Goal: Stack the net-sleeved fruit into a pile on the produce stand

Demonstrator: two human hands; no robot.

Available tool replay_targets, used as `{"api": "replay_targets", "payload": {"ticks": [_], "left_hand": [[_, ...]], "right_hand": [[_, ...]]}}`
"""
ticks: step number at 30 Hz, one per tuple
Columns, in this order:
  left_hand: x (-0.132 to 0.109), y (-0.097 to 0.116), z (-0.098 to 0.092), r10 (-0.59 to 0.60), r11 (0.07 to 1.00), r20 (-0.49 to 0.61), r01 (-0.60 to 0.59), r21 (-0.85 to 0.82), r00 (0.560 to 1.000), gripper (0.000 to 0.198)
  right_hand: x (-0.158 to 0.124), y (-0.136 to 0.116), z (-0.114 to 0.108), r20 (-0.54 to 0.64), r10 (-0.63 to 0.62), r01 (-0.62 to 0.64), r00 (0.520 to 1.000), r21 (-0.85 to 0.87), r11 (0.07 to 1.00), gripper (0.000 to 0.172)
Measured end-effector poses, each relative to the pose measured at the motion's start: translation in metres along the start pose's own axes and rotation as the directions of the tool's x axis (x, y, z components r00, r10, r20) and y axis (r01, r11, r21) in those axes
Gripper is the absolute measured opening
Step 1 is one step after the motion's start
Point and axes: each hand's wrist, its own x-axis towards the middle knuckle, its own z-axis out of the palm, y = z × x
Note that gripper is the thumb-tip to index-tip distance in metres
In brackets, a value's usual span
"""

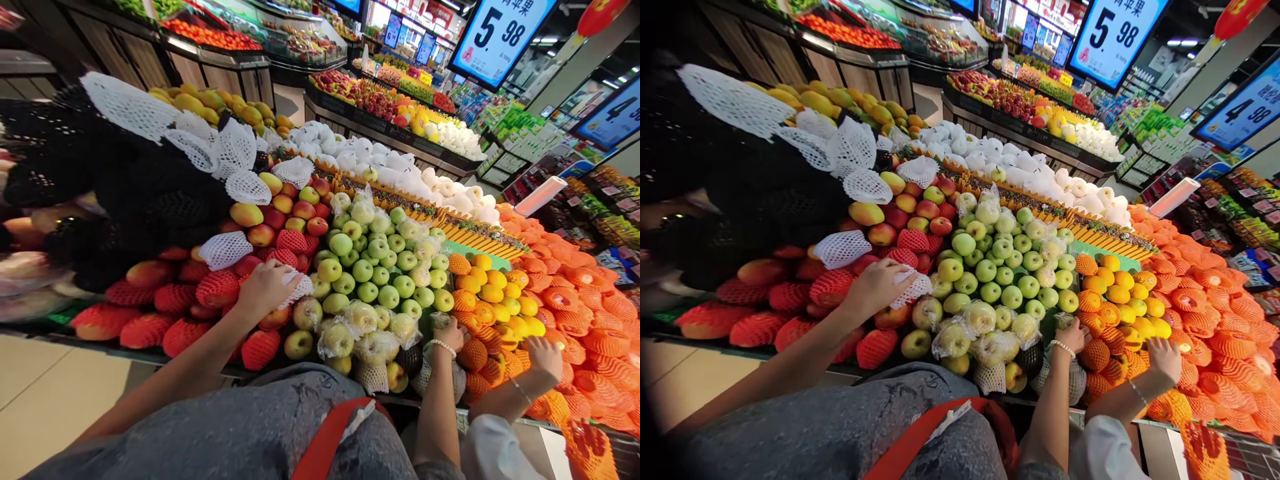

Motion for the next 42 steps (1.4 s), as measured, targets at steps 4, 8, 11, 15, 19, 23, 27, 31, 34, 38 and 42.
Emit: {"api": "replay_targets", "payload": {"ticks": [4,8,11,15,19,23,27,31,34,38,42], "left_hand": [[0.0,-0.023,-0.013,-0.028,0.999,-0.084,0.027,-0.021,0.996,0.051],[0.0,-0.035,-0.019,-0.083,0.996,-0.125,0.078,-0.041,0.989,0.053],[-0.002,-0.038,-0.02,-0.105,0.992,-0.146,0.092,-0.089,0.984,0.051],[-0.001,-0.04,-0.021,-0.054,0.993,-0.13,0.039,-0.115,0.99,0.041],[0.005,-0.034,-0.022,0.005,0.994,-0.077,-0.013,-0.104,0.997,0.042],[0.005,-0.021,-0.023,0.135,0.983,0.061,-0.125,-0.135,0.989,0.048],[-0.001,-0.017,-0.019,0.214,0.97,0.234,-0.179,-0.163,0.948,0.05],[-0.004,-0.03,-0.011,0.165,0.982,0.241,-0.137,-0.131,0.956,0.048],[-0.005,-0.042,-0.007,0.162,0.981,0.19,-0.137,-0.14,0.968,0.045],[-0.006,-0.048,-0.008,0.18,0.976,0.191,-0.151,-0.16,0.965,0.044],[-0.006,-0.042,-0.01,0.191,0.972,0.184,-0.16,-0.17,0.964,0.042]], "right_hand": [[-0.001,0.001,0.008,-0.039,-0.056,0.057,0.998,0.033,0.998,0.025],[0.007,0.002,-0.002,-0.007,-0.045,0.045,0.999,0.019,0.999,0.034],[0.004,0.004,-0.022,0.047,-0.091,0.09,0.995,0.011,0.996,0.045],[-0.031,0.003,-0.03,0.204,-0.232,0.218,0.951,0.091,0.972,0.049],[-0.076,-0.013,-0.008,0.385,-0.306,0.277,0.87,0.132,0.952,0.062],[-0.089,-0.036,0.01,0.453,-0.18,0.239,0.873,-0.075,0.968,0.072],[-0.077,-0.045,0.013,0.497,-0.108,0.177,0.861,-0.092,0.98,0.077],[-0.068,-0.039,0.007,0.485,-0.12,0.157,0.866,-0.036,0.987,0.066],[-0.063,-0.036,0.001,0.466,-0.106,0.136,0.878,-0.032,0.99,0.058],[-0.055,-0.035,-0.006,0.401,-0.056,0.103,0.915,-0.096,0.99,0.066],[-0.051,-0.039,-0.011,0.344,-0.144,0.213,0.928,-0.173,0.962,0.08]]}}
